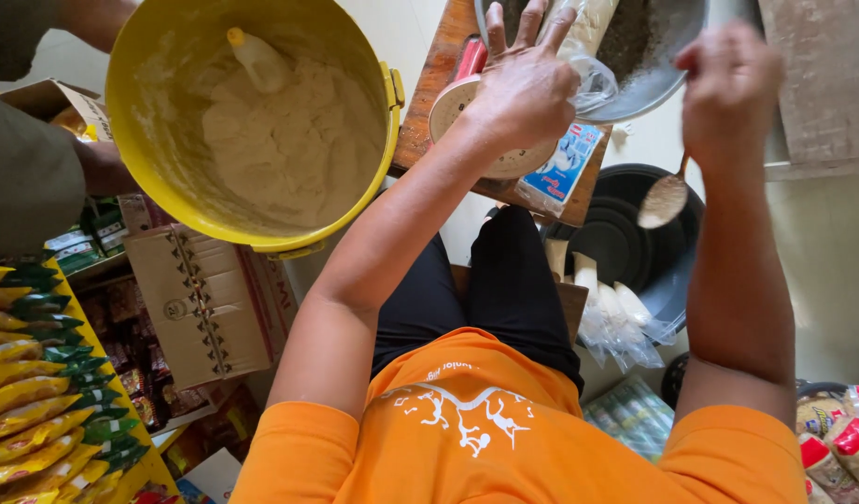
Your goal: Scooping powder from a large bucket into small plastic bags and weighing them on a scale in a shop environment.
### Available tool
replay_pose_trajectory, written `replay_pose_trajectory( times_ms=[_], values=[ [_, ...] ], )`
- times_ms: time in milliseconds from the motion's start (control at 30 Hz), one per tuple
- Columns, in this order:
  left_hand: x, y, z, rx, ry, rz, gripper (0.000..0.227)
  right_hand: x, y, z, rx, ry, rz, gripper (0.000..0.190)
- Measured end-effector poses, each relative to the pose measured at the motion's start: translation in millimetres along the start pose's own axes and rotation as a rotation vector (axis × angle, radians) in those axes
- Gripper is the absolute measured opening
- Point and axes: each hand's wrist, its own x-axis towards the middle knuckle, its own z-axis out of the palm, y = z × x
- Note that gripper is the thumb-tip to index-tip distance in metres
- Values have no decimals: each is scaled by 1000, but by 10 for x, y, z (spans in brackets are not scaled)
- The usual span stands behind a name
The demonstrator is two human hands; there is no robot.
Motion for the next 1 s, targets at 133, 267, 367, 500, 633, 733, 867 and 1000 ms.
replay_pose_trajectory(
  times_ms=[133, 267, 367, 500, 633, 733, 867, 1000],
  values=[
    [-150, -30, -96, -39, -25, 43, 20, -66, -82, -215, 271, 112, 99, 35],
    [-525, -220, -258, -229, 91, 238, 44, -151, -870, -498, 312, 205, 482, 45],
    [-890, -812, -130, -462, 557, 370, 46, -257, -567, -457, 658, 311, 433, 39],
    [-1433, -1863, 247, -307, 968, 17, 31, -331, -943, -120, 826, 293, 317, 35],
    [-2074, -2996, 1196, 287, 979, -638, 32, -348, -1313, 700, 671, 121, 105, 13],
    [-2506, -3320, 1672, 371, 710, -962, 37, -344, -1464, 1657, 646, -177, -20, 17],
    [-2697, -3432, 2081, 128, 370, -1154, 45, -276, -1239, 3159, 463, -328, -139, 17],
    [-2690, -3395, 2178, 370, 591, -1081, 28, -208, -1082, 4242, 399, -385, -166, 16]
  ],
)
